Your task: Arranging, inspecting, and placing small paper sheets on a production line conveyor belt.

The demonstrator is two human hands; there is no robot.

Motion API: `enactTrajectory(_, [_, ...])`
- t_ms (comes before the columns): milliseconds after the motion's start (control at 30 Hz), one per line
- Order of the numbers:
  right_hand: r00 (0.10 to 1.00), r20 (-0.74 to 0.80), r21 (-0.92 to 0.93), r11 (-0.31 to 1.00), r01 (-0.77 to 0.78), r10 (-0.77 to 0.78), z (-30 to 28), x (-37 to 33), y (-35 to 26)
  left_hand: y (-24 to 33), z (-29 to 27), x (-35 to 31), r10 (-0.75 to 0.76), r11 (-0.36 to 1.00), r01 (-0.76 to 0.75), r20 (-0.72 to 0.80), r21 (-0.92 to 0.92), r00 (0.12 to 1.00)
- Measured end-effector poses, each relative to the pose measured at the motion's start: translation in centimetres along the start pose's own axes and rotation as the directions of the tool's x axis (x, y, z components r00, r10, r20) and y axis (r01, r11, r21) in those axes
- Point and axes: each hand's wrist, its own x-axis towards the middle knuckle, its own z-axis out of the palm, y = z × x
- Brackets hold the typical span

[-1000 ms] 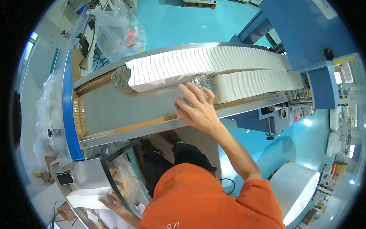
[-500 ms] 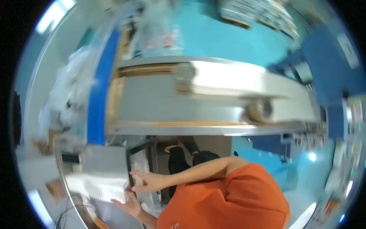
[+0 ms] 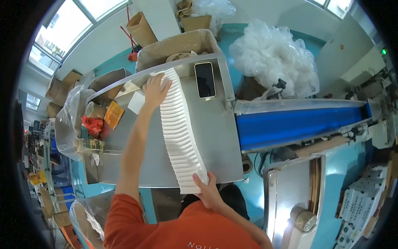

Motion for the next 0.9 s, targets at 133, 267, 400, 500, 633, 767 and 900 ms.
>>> enactTrajectory(133, [0.998,-0.068,0.050,0.999,0.008,-0.004,0.3,0.2,-0.5,-0.7,2.3,4.5,-0.076,0.994,0.091,0.215,-0.061,0.974])
enactTrajectory(267, [0.997,-0.075,-0.100,0.995,-0.001,-0.007,-0.6,0.3,-2.3,0.4,2.1,3.3,-0.034,0.999,0.026,0.236,0.038,0.971])
enactTrajectory(400, [0.997,-0.067,-0.408,0.913,0.009,-0.040,-5.9,-0.6,-5.2,1.4,-0.8,-1.8,-0.199,0.980,0.196,0.329,0.041,0.923])
enactTrajectory(500, [0.993,0.088,-0.822,0.557,0.118,-0.082,-9.2,-2.1,-10.5,2.2,-6.9,-8.7,-0.478,0.878,0.447,0.328,0.170,0.814])
enactTrajectory(633, [0.798,0.266,-0.959,-0.060,0.279,-0.541,-7.9,0.1,-13.5,1.2,-13.6,-16.1,-0.808,0.561,0.656,0.163,0.504,0.566])
enactTrajectory(767, [0.706,0.148,-0.915,0.176,0.364,-0.693,-5.1,2.9,-13.2,-6.3,-18.7,-23.3,-0.926,0.371,0.871,0.054,0.323,0.374])
enactTrajectory(900, [0.883,-0.036,-0.546,0.750,0.375,-0.467,-7.2,6.5,-12.3,-5.8,-19.7,-25.1,-0.897,0.351,0.898,-0.179,0.266,0.404])
